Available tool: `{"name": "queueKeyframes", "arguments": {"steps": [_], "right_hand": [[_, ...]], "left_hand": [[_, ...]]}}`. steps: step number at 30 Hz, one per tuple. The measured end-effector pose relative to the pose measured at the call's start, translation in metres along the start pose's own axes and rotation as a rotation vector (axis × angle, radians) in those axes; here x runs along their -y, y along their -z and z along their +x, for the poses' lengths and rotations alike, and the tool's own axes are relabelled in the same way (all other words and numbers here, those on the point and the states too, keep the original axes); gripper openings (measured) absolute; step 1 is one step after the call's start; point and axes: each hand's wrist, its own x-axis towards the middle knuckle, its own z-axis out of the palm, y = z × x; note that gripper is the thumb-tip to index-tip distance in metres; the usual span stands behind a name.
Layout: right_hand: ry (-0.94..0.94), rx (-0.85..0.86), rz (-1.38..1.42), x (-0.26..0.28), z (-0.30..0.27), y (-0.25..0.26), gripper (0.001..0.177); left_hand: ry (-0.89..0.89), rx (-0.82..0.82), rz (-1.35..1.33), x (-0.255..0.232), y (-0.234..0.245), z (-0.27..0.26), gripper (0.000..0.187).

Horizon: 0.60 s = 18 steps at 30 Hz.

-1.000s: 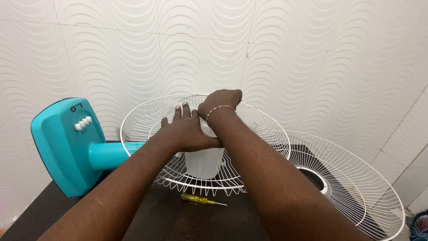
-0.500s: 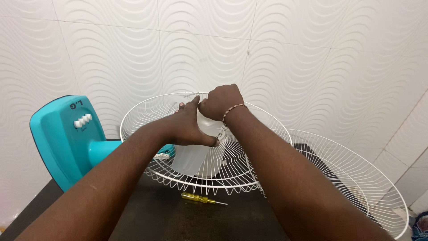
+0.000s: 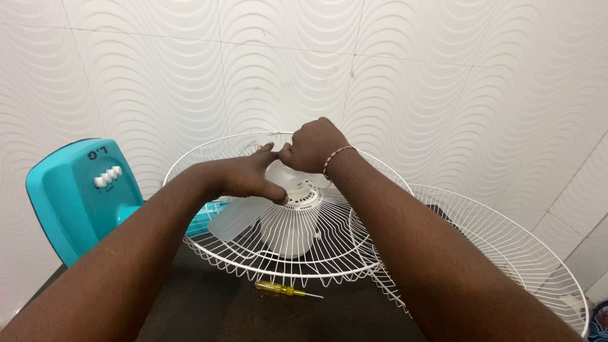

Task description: The person reassembles a table fan by hand. They attach the front wire cage, secure the fan blades with a plastic nut, and then attach the rear wire cage to complete the assembly.

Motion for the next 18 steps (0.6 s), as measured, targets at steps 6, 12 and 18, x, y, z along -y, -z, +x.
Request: {"name": "queueKeyframes", "arguments": {"steps": [6, 12, 18], "right_hand": [[-0.171, 0.002, 0.061, 0.009, -0.001, 0.0, 0.05], [-0.438, 0.214, 0.079, 0.026, 0.001, 0.014, 0.04], [-0.517, 0.458, 0.124, 0.033, 0.002, 0.043, 0.05]], "left_hand": [[-0.042, -0.1, 0.278, -0.016, -0.007, 0.004, 0.112], [0.06, -0.23, 0.828, -0.034, -0.021, -0.013, 0.081], [0.03, -0.182, 0.451, -0.049, -0.031, -0.03, 0.107]]}}
